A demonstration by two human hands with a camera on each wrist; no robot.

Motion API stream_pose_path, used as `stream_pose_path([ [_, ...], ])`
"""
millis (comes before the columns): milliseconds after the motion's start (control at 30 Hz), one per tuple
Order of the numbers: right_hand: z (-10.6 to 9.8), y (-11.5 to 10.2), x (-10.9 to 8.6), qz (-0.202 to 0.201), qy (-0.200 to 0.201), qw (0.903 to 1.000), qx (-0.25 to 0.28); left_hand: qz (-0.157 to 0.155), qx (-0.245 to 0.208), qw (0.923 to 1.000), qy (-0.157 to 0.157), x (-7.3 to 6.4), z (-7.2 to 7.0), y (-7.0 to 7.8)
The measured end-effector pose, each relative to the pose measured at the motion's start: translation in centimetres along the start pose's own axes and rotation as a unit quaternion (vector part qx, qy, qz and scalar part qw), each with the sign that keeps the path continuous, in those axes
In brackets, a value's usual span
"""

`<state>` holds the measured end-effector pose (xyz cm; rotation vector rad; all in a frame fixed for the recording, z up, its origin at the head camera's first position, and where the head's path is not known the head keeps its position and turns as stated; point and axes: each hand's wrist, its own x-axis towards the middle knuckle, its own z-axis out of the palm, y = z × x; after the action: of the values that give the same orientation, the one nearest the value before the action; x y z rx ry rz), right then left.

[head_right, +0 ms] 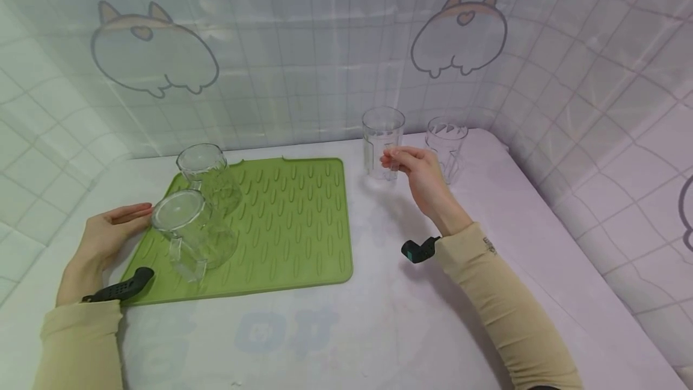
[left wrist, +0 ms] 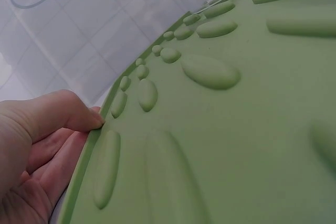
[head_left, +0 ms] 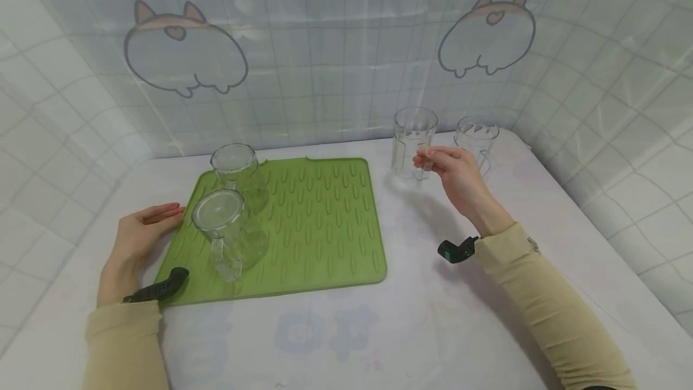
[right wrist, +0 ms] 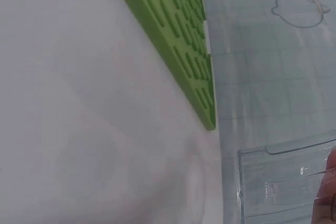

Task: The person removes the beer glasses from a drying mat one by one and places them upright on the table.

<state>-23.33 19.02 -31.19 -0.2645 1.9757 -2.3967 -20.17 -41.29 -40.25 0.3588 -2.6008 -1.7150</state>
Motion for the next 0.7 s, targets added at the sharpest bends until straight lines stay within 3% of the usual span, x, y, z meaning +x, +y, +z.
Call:
stream_pose_path([
  [367, -1.2, 1.4, 0.6, -0.004, 0.043, 0.999, -0.009, 0.0, 0.042, 0.9991, 0.006, 0.1, 0.1, 0.1],
  [700, -2.0, 2.5, 1.0, -0.002, 0.063, 0.998, -0.004, -0.006, 0.036, 0.9992, 0.015, 0.1, 0.2, 0.0],
])
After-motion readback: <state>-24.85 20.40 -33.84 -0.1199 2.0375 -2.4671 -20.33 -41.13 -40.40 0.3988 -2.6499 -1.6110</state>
